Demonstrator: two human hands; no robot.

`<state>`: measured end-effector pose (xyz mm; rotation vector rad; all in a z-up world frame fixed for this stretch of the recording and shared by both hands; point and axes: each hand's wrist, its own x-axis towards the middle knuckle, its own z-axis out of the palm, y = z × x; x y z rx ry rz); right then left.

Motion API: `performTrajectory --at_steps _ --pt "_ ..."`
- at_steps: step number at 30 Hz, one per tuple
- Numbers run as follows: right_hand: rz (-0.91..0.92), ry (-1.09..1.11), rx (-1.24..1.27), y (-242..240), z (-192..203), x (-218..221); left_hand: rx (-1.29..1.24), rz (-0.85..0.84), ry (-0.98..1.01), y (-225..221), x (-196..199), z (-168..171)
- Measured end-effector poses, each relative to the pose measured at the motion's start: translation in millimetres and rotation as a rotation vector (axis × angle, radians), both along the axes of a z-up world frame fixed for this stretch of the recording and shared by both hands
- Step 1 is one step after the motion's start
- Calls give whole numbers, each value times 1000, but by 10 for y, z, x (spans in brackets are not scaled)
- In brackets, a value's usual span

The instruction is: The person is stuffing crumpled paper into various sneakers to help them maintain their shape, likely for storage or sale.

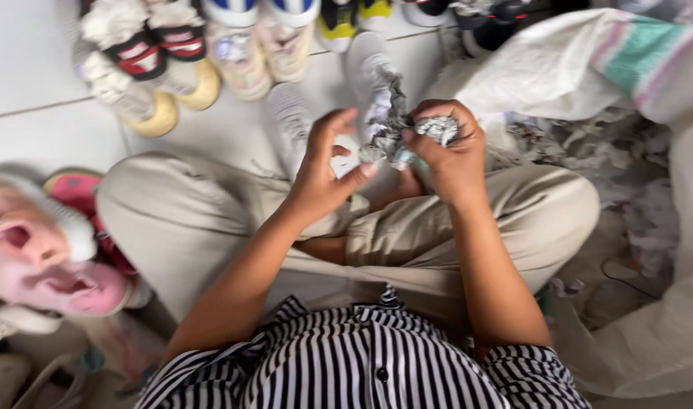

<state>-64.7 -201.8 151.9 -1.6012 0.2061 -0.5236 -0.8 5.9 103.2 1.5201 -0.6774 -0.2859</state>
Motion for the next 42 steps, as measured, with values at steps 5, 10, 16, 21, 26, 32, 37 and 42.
performTrajectory --at_steps 5,10,16,21,26,32,37,42 --pt "158 -84 71 623 -245 259 -326 -107 954 339 65 -264" --pt "172 -123 -365 1113 -758 361 -633 -67 1174 333 221 -869" --pt "156 -53 -756 1524 -989 151 -603 127 955 299 232 -1210" --pt "261 88 -995 1310 -818 108 -448 76 953 291 118 -888" --pt "275 -106 -994 1195 -1040 177 -453 94 819 310 100 -1279" --pt "203 -214 -953 1068 -1207 207 -640 -185 1142 419 185 -1090" --pt "114 -219 -948 885 -1391 106 -410 -289 1092 276 -39 -837" --pt "84 -184 -580 985 -1020 125 -574 -383 1360 192 -212 -905"
